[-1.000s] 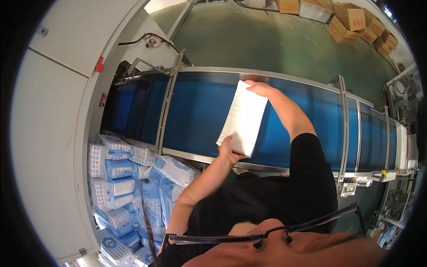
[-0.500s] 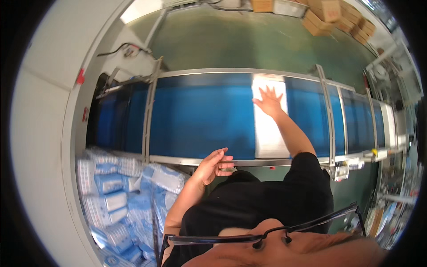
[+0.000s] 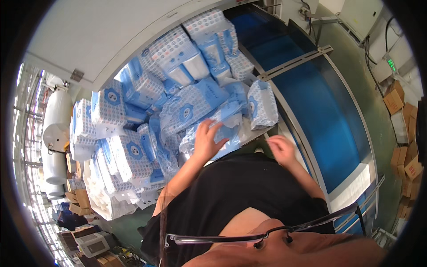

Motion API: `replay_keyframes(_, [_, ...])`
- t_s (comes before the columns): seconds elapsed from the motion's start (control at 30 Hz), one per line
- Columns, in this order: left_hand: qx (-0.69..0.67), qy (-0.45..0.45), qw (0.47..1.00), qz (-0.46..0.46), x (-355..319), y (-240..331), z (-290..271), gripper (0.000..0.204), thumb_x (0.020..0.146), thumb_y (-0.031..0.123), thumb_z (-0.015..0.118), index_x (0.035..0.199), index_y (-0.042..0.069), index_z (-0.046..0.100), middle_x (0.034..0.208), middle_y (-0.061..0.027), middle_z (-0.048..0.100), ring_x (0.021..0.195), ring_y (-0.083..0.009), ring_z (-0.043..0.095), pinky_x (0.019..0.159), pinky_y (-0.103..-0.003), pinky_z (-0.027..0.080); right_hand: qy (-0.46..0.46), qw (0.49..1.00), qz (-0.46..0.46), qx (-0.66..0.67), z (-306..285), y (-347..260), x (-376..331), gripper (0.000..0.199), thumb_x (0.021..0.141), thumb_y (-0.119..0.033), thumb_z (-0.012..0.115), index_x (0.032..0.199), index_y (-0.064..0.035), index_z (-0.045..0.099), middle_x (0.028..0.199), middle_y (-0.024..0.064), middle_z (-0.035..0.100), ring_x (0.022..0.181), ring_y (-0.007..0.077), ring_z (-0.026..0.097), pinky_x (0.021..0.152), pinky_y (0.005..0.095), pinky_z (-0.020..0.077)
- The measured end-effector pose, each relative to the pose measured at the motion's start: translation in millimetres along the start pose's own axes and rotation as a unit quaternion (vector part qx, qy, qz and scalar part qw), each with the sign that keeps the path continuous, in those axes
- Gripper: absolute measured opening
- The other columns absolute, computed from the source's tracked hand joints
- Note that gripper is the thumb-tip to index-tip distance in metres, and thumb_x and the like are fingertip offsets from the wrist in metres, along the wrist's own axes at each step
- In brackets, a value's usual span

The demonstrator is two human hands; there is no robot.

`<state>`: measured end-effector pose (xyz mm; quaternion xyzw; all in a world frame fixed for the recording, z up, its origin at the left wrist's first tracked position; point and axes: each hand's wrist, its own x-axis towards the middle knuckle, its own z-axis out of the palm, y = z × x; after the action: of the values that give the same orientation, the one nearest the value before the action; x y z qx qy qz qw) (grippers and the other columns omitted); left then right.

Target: The person repeatedly picks up packages of tissues from a table, removes the tissue stacks from their plastic wrappers, and places the stacks onto a conveyor belt. The person also handles a large white bag filled with loose tissue pieces.

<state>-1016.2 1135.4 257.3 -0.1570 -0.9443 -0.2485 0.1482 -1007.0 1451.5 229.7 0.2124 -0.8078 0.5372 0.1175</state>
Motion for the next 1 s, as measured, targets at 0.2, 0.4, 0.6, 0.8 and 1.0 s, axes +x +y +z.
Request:
replay_keyframes(0.2, [0.170,-0.147,0.971,-0.087,-36,-57,-19,0.098,0.059,0.049,0.086,0.145,0.039,0.041,0.153,-0.0188,0.028,0.142,-0.0464,0.022,0.107,-0.072,0.018,-0.203,0.948,0.092,-0.228,154,41,63,0.047,0.090,-0.016,0.062,0.134,-0.0083,0.048,0.137,0.0166,0.049,0.107,0.0341,0.061,0.083,0.0435,0.0527])
replay_keyframes(0.4, [0.166,-0.284,0.928,-0.176,-87,-95,20,0.113,0.054,0.056,0.087,0.150,0.044,0.028,0.159,-0.0184,0.015,0.139,-0.0467,0.029,0.097,-0.066,0.038,-0.148,0.923,0.057,-0.350,226,129,67,0.042,0.096,-0.036,0.045,0.121,-0.0063,0.061,0.124,0.0169,0.061,0.111,0.0344,0.060,0.094,0.0432,0.0477])
replay_keyframes(0.6, [0.114,-0.326,0.895,-0.283,-139,-134,36,0.071,0.079,0.036,0.073,0.143,0.037,0.042,0.133,-0.0144,0.050,0.120,-0.0354,0.053,0.090,-0.049,0.050,-0.316,0.898,0.305,-0.039,203,110,43,0.029,0.097,-0.022,0.053,0.120,-0.0048,0.054,0.110,0.0151,0.067,0.087,0.0301,0.068,0.074,0.0406,0.0549])
replay_keyframes(0.8, [-0.015,-0.152,0.920,-0.361,-155,-155,12,0.039,0.084,0.014,0.058,0.121,0.020,0.065,0.111,-0.0170,0.064,0.106,-0.0335,0.062,0.088,-0.044,0.051,-0.123,0.766,0.424,0.468,135,81,29,0.016,0.101,-0.018,0.049,0.113,-0.0085,0.047,0.091,0.0124,0.065,0.065,0.0216,0.065,0.053,0.0314,0.0535])
replay_keyframes(1.0, [-0.149,0.169,0.912,-0.343,-111,-136,-58,0.035,0.079,-0.002,0.049,0.106,0.005,0.071,0.099,-0.0196,0.070,0.093,-0.0303,0.067,0.087,-0.034,0.050,-0.009,0.770,0.328,0.547,78,29,41,0.016,0.101,-0.016,0.049,0.116,-0.0095,0.048,0.093,0.0113,0.063,0.069,0.0203,0.063,0.053,0.0330,0.0516])
